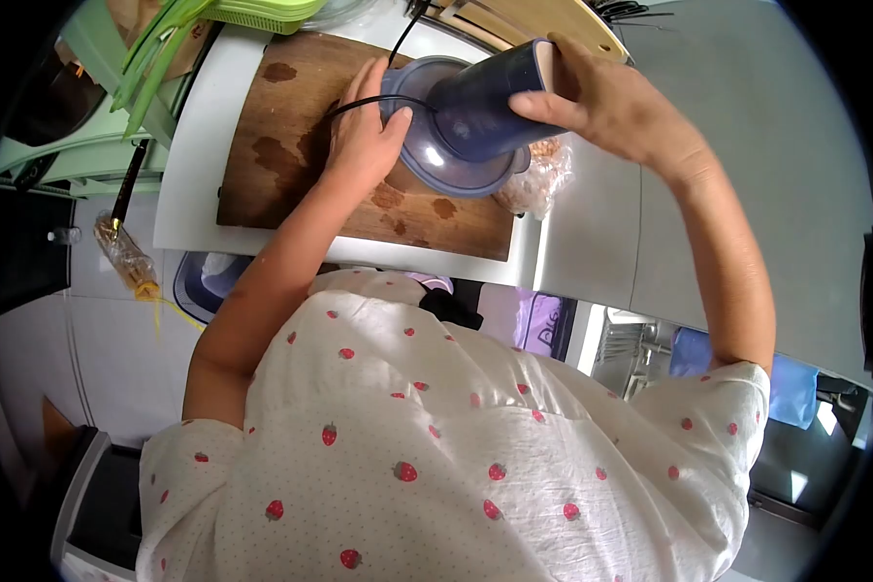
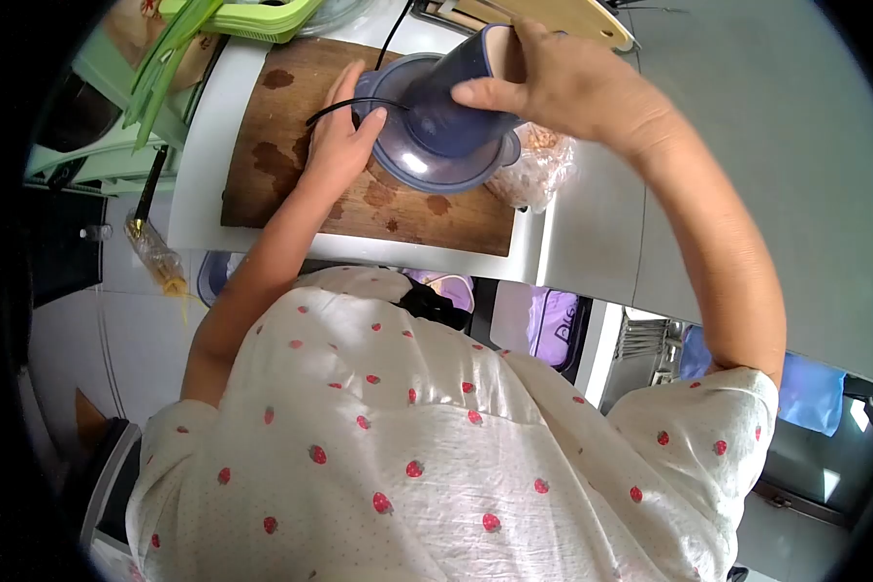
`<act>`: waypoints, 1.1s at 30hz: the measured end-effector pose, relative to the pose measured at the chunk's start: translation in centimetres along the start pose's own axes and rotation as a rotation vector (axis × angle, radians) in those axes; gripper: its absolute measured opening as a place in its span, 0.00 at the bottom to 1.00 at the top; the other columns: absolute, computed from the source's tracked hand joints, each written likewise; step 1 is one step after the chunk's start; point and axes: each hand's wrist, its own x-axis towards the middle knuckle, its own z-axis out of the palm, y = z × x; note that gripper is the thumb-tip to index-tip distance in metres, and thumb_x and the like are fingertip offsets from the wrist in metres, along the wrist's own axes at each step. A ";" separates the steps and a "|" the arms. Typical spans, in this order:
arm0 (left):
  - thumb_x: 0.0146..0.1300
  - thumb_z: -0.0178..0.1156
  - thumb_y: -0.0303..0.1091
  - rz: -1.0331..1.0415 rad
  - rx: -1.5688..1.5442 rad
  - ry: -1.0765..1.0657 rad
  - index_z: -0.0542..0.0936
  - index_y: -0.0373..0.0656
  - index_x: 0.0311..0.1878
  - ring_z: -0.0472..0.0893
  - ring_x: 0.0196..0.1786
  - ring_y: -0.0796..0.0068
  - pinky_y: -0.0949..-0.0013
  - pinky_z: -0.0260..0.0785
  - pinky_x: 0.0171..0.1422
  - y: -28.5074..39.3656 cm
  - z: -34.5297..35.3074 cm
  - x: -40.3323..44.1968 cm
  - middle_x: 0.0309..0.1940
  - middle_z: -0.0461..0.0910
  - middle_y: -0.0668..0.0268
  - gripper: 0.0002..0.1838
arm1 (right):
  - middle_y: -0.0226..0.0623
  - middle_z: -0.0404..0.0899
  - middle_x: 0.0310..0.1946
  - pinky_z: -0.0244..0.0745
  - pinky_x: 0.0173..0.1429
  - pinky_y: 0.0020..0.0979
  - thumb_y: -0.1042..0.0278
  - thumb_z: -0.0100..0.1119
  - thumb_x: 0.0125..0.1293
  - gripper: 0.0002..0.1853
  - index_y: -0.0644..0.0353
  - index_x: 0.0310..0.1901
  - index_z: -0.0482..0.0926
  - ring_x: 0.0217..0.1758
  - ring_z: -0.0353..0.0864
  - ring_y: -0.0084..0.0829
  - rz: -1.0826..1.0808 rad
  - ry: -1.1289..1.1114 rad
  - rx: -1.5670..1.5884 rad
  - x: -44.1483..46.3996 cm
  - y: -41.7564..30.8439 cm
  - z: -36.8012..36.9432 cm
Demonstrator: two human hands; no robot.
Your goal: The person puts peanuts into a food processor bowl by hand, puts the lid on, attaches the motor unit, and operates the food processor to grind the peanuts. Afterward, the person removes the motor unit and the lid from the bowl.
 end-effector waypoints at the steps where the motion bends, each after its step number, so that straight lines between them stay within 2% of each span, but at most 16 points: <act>1: 0.61 0.56 0.37 0.020 0.040 -0.024 0.56 0.41 0.69 0.61 0.68 0.51 0.58 0.53 0.71 -0.3 0.0 0.0 0.67 0.59 0.50 0.35 | 0.51 0.79 0.45 0.73 0.54 0.40 0.41 0.63 0.55 0.37 0.61 0.59 0.68 0.52 0.79 0.46 0.001 0.001 0.001 -0.3 0.7 0.1; 3: 0.62 0.56 0.36 0.040 0.084 -0.048 0.57 0.42 0.69 0.60 0.69 0.55 0.59 0.53 0.71 -0.4 -0.2 0.2 0.68 0.57 0.52 0.34 | 0.41 0.80 0.48 0.72 0.57 0.36 0.57 0.76 0.40 0.45 0.55 0.63 0.65 0.54 0.78 0.42 -0.518 0.332 -0.080 -0.7 2.2 0.4; 4: 0.62 0.56 0.37 0.039 0.069 -0.040 0.58 0.42 0.69 0.60 0.69 0.55 0.60 0.53 0.71 -0.5 -0.2 0.2 0.69 0.58 0.53 0.33 | 0.33 0.80 0.49 0.72 0.59 0.34 0.66 0.79 0.26 0.54 0.50 0.64 0.66 0.52 0.79 0.39 -0.471 0.275 -0.041 -0.9 2.3 0.4; 8: 0.59 0.58 0.36 -0.018 0.043 -0.061 0.59 0.39 0.68 0.60 0.69 0.54 0.59 0.52 0.72 0.2 -0.3 0.1 0.67 0.59 0.53 0.34 | 0.37 0.79 0.50 0.72 0.60 0.36 0.56 0.76 0.38 0.45 0.55 0.62 0.67 0.49 0.79 0.42 -0.266 0.022 0.017 0.0 1.4 -1.6; 11: 0.59 0.58 0.37 -0.067 0.029 -0.049 0.58 0.40 0.68 0.60 0.69 0.54 0.59 0.53 0.72 0.6 -0.4 0.1 0.67 0.59 0.53 0.35 | 0.43 0.79 0.49 0.72 0.60 0.38 0.46 0.68 0.49 0.40 0.59 0.61 0.68 0.49 0.78 0.45 -0.056 -0.105 0.355 -0.2 1.3 -1.3; 14: 0.59 0.59 0.38 -0.128 0.038 -0.093 0.58 0.40 0.68 0.60 0.69 0.54 0.59 0.53 0.71 1.0 -0.7 0.2 0.67 0.59 0.53 0.36 | 0.50 0.79 0.45 0.73 0.58 0.38 0.36 0.60 0.53 0.43 0.64 0.61 0.67 0.47 0.79 0.46 -0.089 -0.072 0.397 -0.4 2.4 -0.1; 16: 0.59 0.59 0.38 -0.114 0.040 -0.098 0.58 0.40 0.69 0.60 0.69 0.54 0.59 0.53 0.71 0.8 -0.7 0.3 0.67 0.60 0.53 0.36 | 0.50 0.79 0.43 0.75 0.55 0.37 0.32 0.60 0.50 0.46 0.64 0.60 0.67 0.45 0.80 0.45 -0.268 0.232 0.029 -0.8 2.4 0.0; 18: 0.59 0.59 0.38 -0.109 0.045 -0.101 0.58 0.41 0.69 0.61 0.68 0.54 0.59 0.54 0.71 0.6 -0.8 0.2 0.67 0.60 0.53 0.36 | 0.51 0.77 0.48 0.72 0.57 0.38 0.38 0.60 0.53 0.40 0.66 0.56 0.70 0.52 0.76 0.45 -0.372 0.103 0.027 -0.9 1.8 -2.2; 20: 0.59 0.59 0.39 -0.089 0.049 -0.100 0.58 0.40 0.68 0.61 0.68 0.54 0.59 0.54 0.71 0.5 -0.8 0.2 0.67 0.60 0.53 0.36 | 0.49 0.79 0.40 0.76 0.52 0.37 0.27 0.58 0.47 0.48 0.65 0.58 0.69 0.43 0.81 0.45 -0.610 0.258 -0.110 0.6 3.9 -0.2; 21: 0.59 0.59 0.39 -0.090 0.049 -0.101 0.58 0.40 0.68 0.61 0.68 0.54 0.59 0.54 0.71 0.5 -0.8 0.2 0.67 0.60 0.53 0.36 | 0.49 0.79 0.40 0.76 0.52 0.37 0.27 0.58 0.47 0.48 0.65 0.58 0.69 0.43 0.81 0.45 -0.610 0.256 -0.109 0.5 3.6 -0.4; 24: 0.59 0.59 0.39 -0.084 0.035 -0.103 0.58 0.40 0.68 0.62 0.68 0.53 0.59 0.54 0.70 0.4 -0.7 0.3 0.66 0.61 0.53 0.36 | 0.49 0.80 0.37 0.75 0.48 0.38 0.25 0.59 0.44 0.49 0.66 0.55 0.72 0.42 0.81 0.44 -0.139 0.061 0.160 0.6 2.3 -0.2; 27: 0.60 0.59 0.40 -0.070 0.085 -0.088 0.58 0.44 0.69 0.63 0.67 0.53 0.60 0.57 0.68 0.1 -0.8 0.2 0.66 0.61 0.51 0.35 | 0.49 0.80 0.36 0.75 0.48 0.38 0.24 0.56 0.44 0.49 0.66 0.54 0.72 0.42 0.81 0.44 -0.037 -0.087 0.153 0.7 2.4 -0.7; 28: 0.60 0.59 0.40 -0.069 0.093 -0.092 0.58 0.44 0.69 0.63 0.67 0.53 0.59 0.56 0.68 0.3 -0.9 0.2 0.66 0.61 0.51 0.35 | 0.49 0.80 0.36 0.75 0.48 0.38 0.24 0.56 0.44 0.49 0.66 0.54 0.72 0.42 0.81 0.44 -0.034 -0.091 0.158 0.4 2.5 -0.2; 30: 0.60 0.58 0.40 -0.062 0.095 -0.094 0.59 0.44 0.69 0.62 0.68 0.53 0.59 0.56 0.69 0.4 -0.9 0.5 0.66 0.61 0.51 0.35 | 0.50 0.80 0.35 0.75 0.48 0.38 0.23 0.54 0.45 0.49 0.68 0.52 0.73 0.41 0.82 0.44 -0.396 0.371 -0.020 -0.3 2.8 0.9; 31: 0.60 0.59 0.40 -0.060 0.097 -0.100 0.59 0.42 0.69 0.63 0.67 0.53 0.59 0.55 0.69 0.4 -0.9 0.5 0.66 0.62 0.52 0.35 | 0.50 0.80 0.35 0.75 0.48 0.38 0.23 0.54 0.45 0.49 0.68 0.52 0.73 0.41 0.82 0.44 -0.396 0.370 -0.018 -0.8 2.1 -0.1; 33: 0.59 0.59 0.40 -0.065 0.106 -0.109 0.59 0.40 0.68 0.63 0.67 0.53 0.58 0.55 0.70 0.2 -1.0 0.3 0.66 0.62 0.52 0.36 | 0.53 0.74 0.49 0.70 0.56 0.39 0.41 0.59 0.54 0.37 0.67 0.56 0.71 0.54 0.74 0.47 -0.473 0.195 0.165 -1.3 0.7 -1.8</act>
